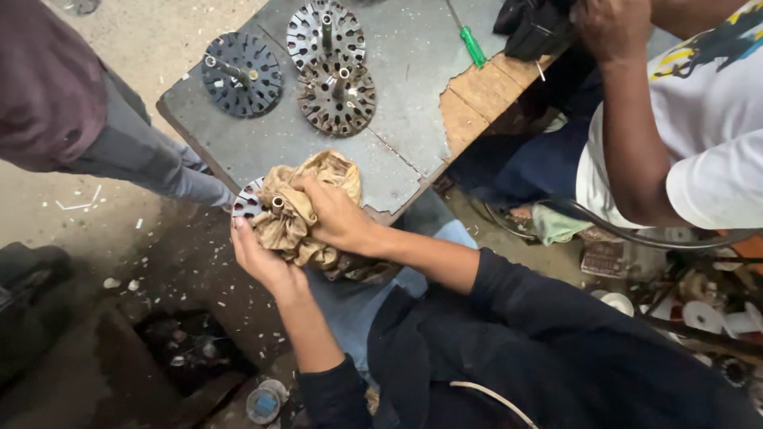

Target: The person wipes several circular metal parts with a cloth on a workbench. They handle the parts one by one, turning them over to clean different sides. The person also uses a screwdriver to adjust or inspect a small component on one of the parts.

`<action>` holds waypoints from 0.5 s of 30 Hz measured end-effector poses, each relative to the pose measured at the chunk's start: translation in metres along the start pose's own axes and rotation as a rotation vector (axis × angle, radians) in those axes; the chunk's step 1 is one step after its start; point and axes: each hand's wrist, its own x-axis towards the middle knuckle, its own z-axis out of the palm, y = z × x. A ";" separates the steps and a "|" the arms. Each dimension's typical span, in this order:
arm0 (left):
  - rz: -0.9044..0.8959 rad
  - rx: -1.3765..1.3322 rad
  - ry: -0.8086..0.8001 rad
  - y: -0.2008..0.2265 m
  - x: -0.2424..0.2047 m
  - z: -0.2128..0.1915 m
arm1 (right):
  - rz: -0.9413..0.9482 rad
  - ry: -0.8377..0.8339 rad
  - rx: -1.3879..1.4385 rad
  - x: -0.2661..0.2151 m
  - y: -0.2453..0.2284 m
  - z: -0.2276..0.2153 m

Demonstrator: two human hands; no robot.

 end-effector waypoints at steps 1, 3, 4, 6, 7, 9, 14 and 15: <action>-0.004 -0.008 0.004 0.002 0.000 0.000 | 0.003 0.001 -0.015 -0.001 -0.002 -0.001; 0.014 0.038 0.001 0.003 0.000 0.000 | 0.007 0.002 -0.037 -0.002 -0.005 -0.002; 0.024 0.061 0.000 0.003 0.001 -0.001 | 0.007 0.003 -0.046 -0.003 -0.006 -0.003; 0.010 0.068 0.016 0.002 -0.001 -0.003 | -0.005 -0.001 -0.054 -0.005 -0.005 -0.006; 0.000 0.072 0.021 0.001 0.000 -0.004 | -0.015 -0.003 -0.052 -0.007 -0.005 -0.008; 0.012 0.066 0.031 -0.001 0.003 -0.004 | -0.010 -0.025 -0.041 -0.010 -0.004 -0.012; 0.025 0.083 0.014 -0.002 0.005 -0.006 | -0.054 -0.064 -0.020 -0.018 -0.010 -0.031; 0.037 0.084 0.001 -0.003 0.006 -0.006 | -0.063 -0.052 0.005 -0.020 -0.011 -0.035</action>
